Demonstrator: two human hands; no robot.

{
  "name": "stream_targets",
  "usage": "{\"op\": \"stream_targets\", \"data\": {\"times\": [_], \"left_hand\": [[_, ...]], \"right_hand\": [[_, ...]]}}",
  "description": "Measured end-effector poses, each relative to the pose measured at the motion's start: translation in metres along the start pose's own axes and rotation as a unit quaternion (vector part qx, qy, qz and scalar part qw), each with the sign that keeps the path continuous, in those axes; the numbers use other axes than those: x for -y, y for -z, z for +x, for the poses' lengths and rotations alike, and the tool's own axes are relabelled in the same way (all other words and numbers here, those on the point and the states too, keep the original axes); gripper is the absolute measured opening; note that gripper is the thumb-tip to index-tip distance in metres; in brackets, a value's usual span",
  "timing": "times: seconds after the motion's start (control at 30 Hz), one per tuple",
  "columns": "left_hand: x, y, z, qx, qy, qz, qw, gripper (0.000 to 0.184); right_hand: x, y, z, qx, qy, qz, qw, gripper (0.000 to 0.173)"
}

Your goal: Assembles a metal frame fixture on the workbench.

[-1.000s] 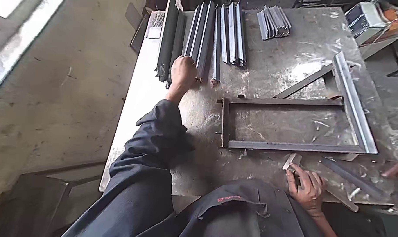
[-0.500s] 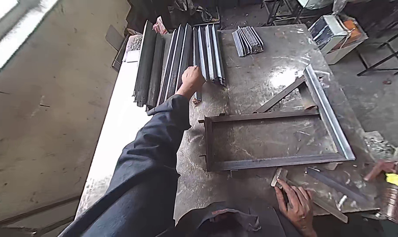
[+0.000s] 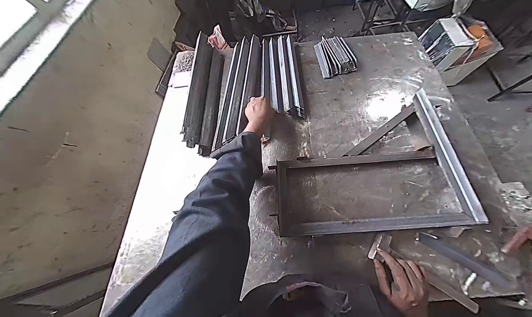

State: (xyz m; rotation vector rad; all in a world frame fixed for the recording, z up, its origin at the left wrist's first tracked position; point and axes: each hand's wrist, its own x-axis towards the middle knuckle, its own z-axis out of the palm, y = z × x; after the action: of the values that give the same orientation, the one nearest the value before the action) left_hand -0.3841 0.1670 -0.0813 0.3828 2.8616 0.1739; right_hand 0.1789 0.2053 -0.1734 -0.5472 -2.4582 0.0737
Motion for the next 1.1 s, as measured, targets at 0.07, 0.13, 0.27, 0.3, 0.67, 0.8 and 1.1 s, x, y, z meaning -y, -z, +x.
{"op": "stream_targets", "data": {"times": [0.07, 0.13, 0.27, 0.3, 0.67, 0.8, 1.1], "left_hand": [[-0.002, -0.002, -0.001, -0.005, 0.002, 0.002, 1.0, 0.05], [-0.002, -0.001, -0.001, -0.004, -0.004, 0.005, 1.0, 0.049], [-0.001, 0.006, -0.003, 0.009, -0.021, 0.015, 1.0, 0.049], [0.0, 0.007, -0.002, 0.017, -0.027, 0.017, 0.999, 0.049], [0.065, 0.061, -0.017, -0.118, -0.116, -0.034, 0.986, 0.034], [0.121, 0.06, 0.008, -0.112, 0.023, 0.044, 0.993, 0.04], [0.142, 0.034, 0.003, -0.061, 0.075, 0.105, 0.99, 0.025]], "right_hand": [[0.001, 0.001, 0.0, 0.003, -0.002, -0.003, 1.0, 0.038], [0.001, 0.001, 0.001, 0.001, -0.003, -0.002, 1.0, 0.038], [0.001, 0.0, 0.001, 0.001, -0.005, -0.004, 1.0, 0.039], [0.001, 0.0, 0.001, 0.0, -0.006, -0.004, 1.0, 0.039], [0.003, 0.004, 0.002, 0.01, -0.008, -0.006, 1.0, 0.041], [0.005, 0.003, 0.004, 0.006, 0.001, -0.007, 1.0, 0.04], [0.005, 0.005, 0.005, 0.013, -0.002, -0.011, 1.0, 0.039]]}}
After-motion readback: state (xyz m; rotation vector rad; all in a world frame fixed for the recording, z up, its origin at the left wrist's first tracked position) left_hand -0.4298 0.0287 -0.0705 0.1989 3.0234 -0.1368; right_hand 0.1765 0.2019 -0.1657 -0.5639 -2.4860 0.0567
